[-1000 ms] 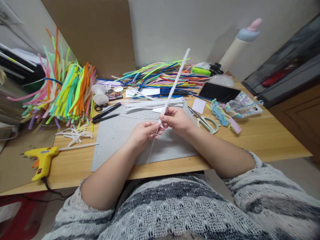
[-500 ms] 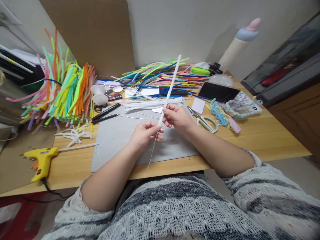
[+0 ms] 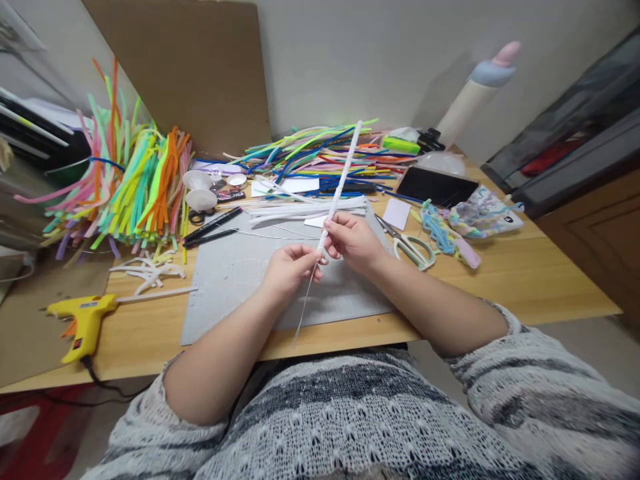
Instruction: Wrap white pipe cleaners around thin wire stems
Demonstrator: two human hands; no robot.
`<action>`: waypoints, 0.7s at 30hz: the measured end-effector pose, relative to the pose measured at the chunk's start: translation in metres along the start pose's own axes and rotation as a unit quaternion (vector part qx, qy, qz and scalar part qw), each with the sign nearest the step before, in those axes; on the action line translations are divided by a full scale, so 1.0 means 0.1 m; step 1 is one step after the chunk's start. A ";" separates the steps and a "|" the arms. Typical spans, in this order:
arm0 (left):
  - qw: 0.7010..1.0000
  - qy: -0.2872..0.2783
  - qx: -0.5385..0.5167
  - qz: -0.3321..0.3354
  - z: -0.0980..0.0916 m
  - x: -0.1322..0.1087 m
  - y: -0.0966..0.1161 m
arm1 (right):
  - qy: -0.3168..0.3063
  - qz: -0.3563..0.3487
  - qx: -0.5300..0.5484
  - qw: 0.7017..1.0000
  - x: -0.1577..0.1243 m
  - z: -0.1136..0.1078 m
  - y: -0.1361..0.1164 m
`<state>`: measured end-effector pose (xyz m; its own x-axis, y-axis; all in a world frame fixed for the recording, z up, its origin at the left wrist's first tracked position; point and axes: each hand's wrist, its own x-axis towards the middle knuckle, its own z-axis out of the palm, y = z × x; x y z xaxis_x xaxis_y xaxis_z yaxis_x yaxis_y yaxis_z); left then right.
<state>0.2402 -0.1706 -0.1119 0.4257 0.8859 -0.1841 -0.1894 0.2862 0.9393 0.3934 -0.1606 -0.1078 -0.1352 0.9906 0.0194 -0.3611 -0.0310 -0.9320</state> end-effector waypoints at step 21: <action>0.978 0.062 0.184 0.077 0.03 0.00 -0.11 | 0.038 0.040 -0.017 0.998 0.00 0.00 -0.03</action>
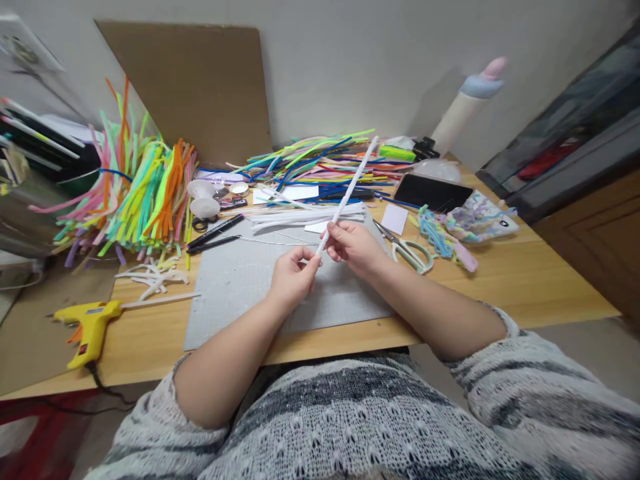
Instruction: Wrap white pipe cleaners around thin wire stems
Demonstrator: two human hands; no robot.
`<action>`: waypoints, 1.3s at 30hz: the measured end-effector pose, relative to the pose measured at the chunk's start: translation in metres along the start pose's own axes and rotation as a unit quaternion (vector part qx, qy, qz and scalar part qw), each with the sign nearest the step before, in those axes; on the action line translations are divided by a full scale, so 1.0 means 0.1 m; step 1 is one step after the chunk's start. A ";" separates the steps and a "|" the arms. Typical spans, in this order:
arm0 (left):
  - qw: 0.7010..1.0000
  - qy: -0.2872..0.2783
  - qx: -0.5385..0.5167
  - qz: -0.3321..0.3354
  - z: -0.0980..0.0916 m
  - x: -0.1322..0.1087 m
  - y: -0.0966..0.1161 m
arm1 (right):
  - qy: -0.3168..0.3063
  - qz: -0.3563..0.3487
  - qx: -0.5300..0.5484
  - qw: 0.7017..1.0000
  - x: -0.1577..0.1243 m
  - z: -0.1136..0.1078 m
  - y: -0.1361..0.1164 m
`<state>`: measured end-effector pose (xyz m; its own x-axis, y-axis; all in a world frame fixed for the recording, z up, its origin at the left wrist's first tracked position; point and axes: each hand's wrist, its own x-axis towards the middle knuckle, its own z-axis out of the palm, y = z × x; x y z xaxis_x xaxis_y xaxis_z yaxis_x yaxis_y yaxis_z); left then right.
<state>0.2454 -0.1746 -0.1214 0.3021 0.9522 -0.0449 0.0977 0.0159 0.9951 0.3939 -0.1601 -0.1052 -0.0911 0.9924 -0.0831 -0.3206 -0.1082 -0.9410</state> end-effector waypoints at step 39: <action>0.954 0.186 -0.227 0.067 -0.27 0.18 0.17 | 0.032 -0.127 -0.601 0.789 1.15 0.01 -0.04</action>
<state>0.2265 -0.1491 -0.1032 -0.0831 0.9959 0.0357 -0.3641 -0.0637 0.9292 0.3837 -0.0458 -0.1108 -0.1074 0.9783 0.1772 0.8072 0.1899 -0.5589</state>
